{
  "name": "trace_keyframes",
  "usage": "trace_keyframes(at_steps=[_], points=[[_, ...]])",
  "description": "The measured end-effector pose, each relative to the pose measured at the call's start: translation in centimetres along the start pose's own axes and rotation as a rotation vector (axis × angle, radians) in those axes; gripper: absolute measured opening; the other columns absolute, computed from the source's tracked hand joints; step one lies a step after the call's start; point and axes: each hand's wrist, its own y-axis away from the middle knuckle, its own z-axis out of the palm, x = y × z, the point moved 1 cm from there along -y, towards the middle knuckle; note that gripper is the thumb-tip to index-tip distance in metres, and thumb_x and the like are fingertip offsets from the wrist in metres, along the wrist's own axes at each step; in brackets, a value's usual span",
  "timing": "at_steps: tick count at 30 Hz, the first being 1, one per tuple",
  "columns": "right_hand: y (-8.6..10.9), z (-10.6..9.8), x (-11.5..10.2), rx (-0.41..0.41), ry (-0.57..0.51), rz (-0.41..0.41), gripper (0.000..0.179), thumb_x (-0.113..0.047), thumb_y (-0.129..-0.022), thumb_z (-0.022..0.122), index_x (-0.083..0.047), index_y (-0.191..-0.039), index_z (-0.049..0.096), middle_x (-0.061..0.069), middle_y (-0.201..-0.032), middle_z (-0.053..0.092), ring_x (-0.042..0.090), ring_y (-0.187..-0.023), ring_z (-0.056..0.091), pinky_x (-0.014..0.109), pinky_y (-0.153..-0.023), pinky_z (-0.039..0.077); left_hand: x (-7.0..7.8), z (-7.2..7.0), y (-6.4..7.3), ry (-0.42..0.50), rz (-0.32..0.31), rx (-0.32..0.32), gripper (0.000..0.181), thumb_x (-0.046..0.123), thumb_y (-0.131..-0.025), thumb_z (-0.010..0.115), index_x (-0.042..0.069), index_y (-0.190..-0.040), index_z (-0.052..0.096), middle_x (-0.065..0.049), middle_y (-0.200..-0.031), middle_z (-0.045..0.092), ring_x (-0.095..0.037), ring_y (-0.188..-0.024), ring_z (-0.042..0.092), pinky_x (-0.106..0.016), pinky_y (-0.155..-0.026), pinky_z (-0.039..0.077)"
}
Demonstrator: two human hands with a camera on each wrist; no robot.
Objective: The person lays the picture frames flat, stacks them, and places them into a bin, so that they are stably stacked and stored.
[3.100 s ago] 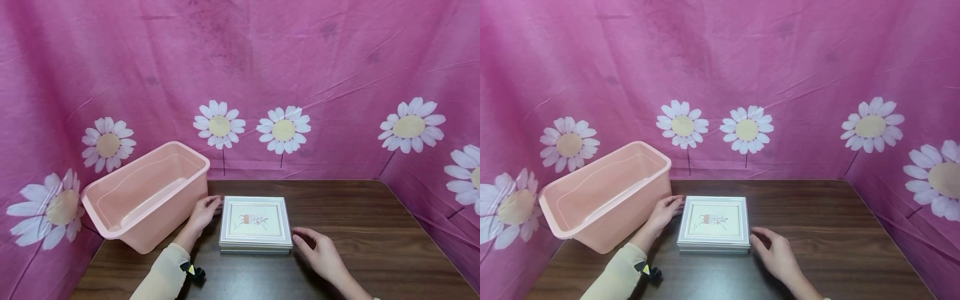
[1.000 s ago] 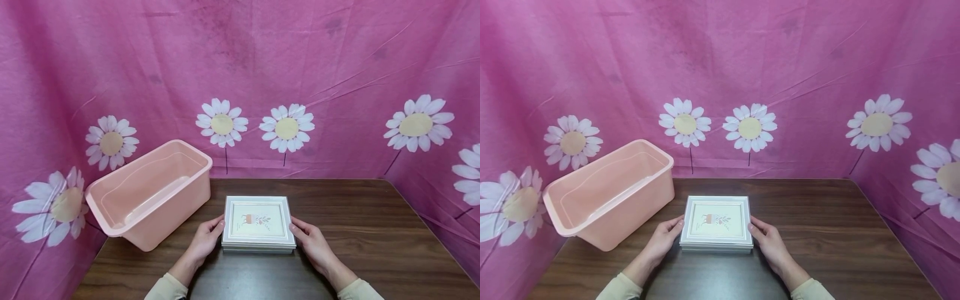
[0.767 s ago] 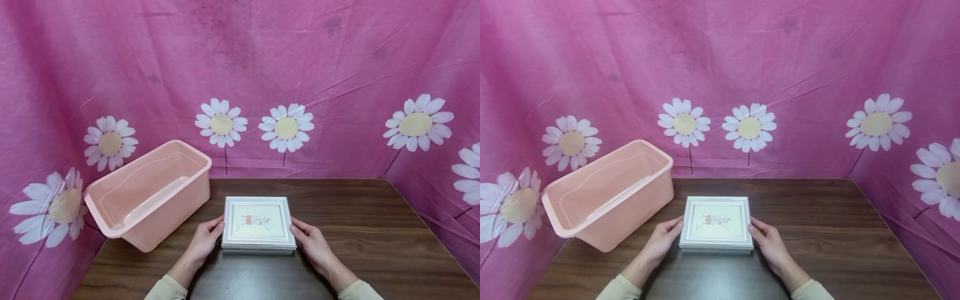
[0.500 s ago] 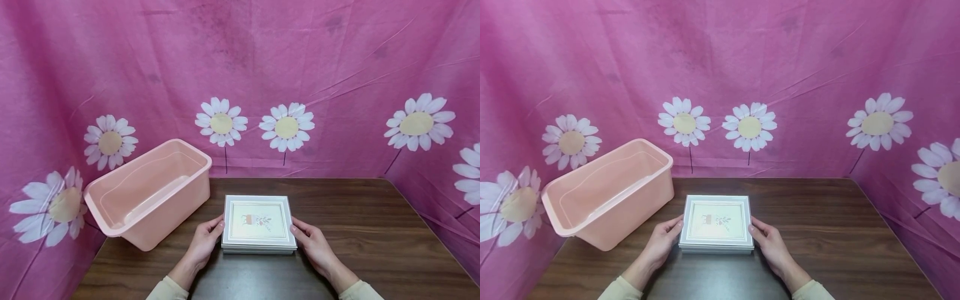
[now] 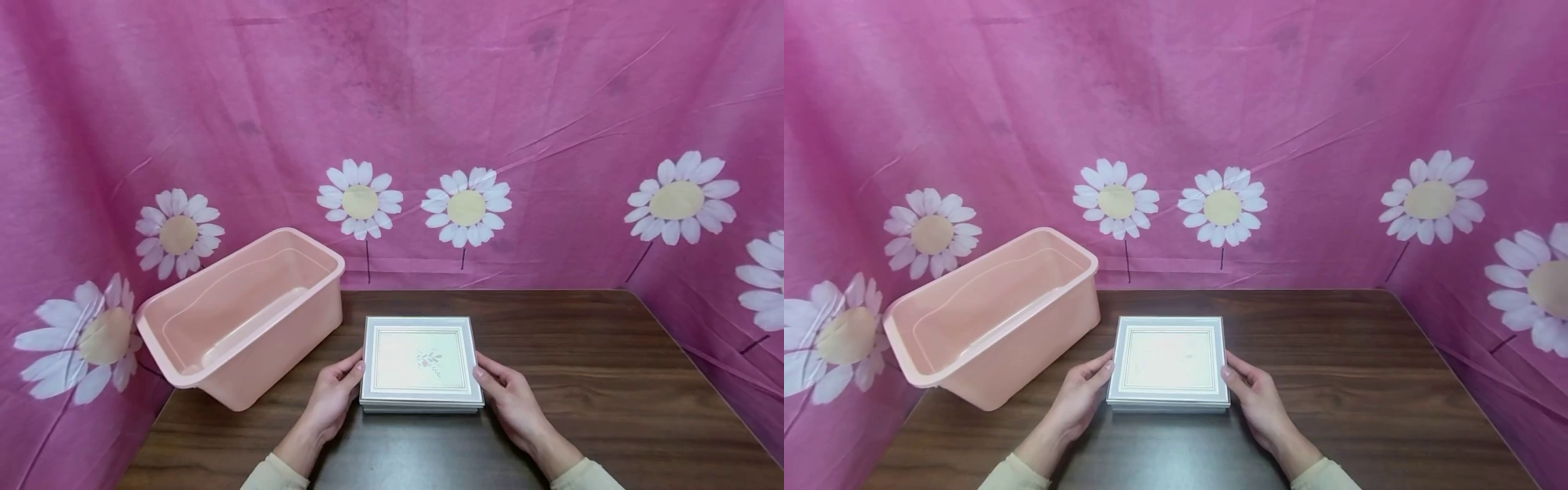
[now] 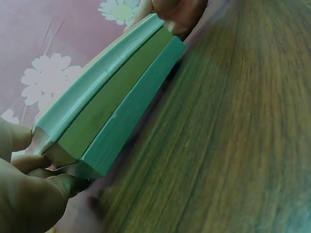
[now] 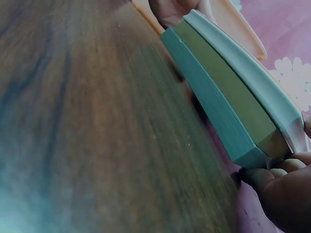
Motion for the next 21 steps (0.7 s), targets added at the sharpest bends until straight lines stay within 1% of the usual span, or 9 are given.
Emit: trace_keyframes(at_steps=[4,6,10,13,16,19,21], points=[[0.2,-0.1,0.0,0.002,-0.025,0.002,0.057,-0.01,-0.112,0.055,0.013,-0.161,0.035,0.032,-0.165,0.041,-0.005,-0.118,0.065,0.019,-0.098,0.057,0.3,0.0,0.2,-0.006,-0.012,-0.011,0.051,0.011,-0.113,0.054,-0.007,-0.16,0.042,-0.021,-0.168,0.042,-0.026,-0.154,0.04,-0.034,-0.121,0.045],[0.3,-0.1,-0.1,0.004,-0.029,0.0,0.057,-0.009,-0.112,0.055,0.013,-0.161,0.035,0.033,-0.165,0.041,-0.005,-0.118,0.065,0.019,-0.098,0.057,0.4,0.0,0.3,-0.01,-0.017,-0.013,0.052,0.011,-0.112,0.055,-0.007,-0.16,0.042,-0.022,-0.168,0.043,-0.024,-0.153,0.042,-0.034,-0.12,0.045],[0.5,-0.2,-0.5,0.01,-0.027,-0.005,0.058,-0.011,-0.112,0.056,0.011,-0.161,0.036,0.032,-0.165,0.042,-0.005,-0.119,0.065,0.019,-0.099,0.057,0.8,0.1,0.5,0.004,-0.01,0.0,0.052,0.01,-0.112,0.056,-0.007,-0.159,0.043,-0.024,-0.166,0.044,-0.019,-0.147,0.049,-0.028,-0.114,0.05],[0.7,-0.1,-0.9,0.019,-0.029,-0.013,0.058,-0.012,-0.112,0.058,0.009,-0.161,0.038,0.03,-0.163,0.046,-0.004,-0.119,0.066,0.02,-0.098,0.058,1.1,0.2,0.8,0.011,0.002,0.016,0.051,0.009,-0.111,0.057,-0.007,-0.158,0.045,-0.024,-0.165,0.046,-0.015,-0.143,0.053,-0.025,-0.109,0.052],[0.8,0.1,-1.2,0.041,-0.04,-0.027,0.057,-0.012,-0.111,0.059,0.009,-0.161,0.04,0.022,-0.154,0.059,0.0,-0.115,0.069,0.022,-0.094,0.061,1.6,0.3,1.0,0.004,0.01,0.025,0.051,0.009,-0.11,0.058,-0.008,-0.157,0.047,-0.025,-0.164,0.048,-0.014,-0.139,0.056,-0.024,-0.107,0.053],[1.1,0.3,-1.7,0.046,-0.053,-0.049,0.056,-0.011,-0.111,0.059,0.009,-0.16,0.041,0.007,-0.139,0.072,0.004,-0.109,0.073,0.025,-0.089,0.064,2.2,0.3,1.2,0.0,0.019,0.028,0.051,0.008,-0.11,0.059,-0.009,-0.156,0.047,-0.027,-0.162,0.05,-0.011,-0.134,0.06,-0.024,-0.105,0.054],[1.2,0.4,-2.1,0.045,-0.062,-0.066,0.056,-0.011,-0.111,0.059,0.011,-0.159,0.041,-0.002,-0.13,0.076,0.005,-0.108,0.074,0.026,-0.087,0.064,2.7,0.3,1.3,0.004,0.024,0.033,0.051,0.008,-0.109,0.059,-0.01,-0.156,0.048,-0.028,-0.159,0.052,-0.008,-0.128,0.063,-0.023,-0.103,0.056]])
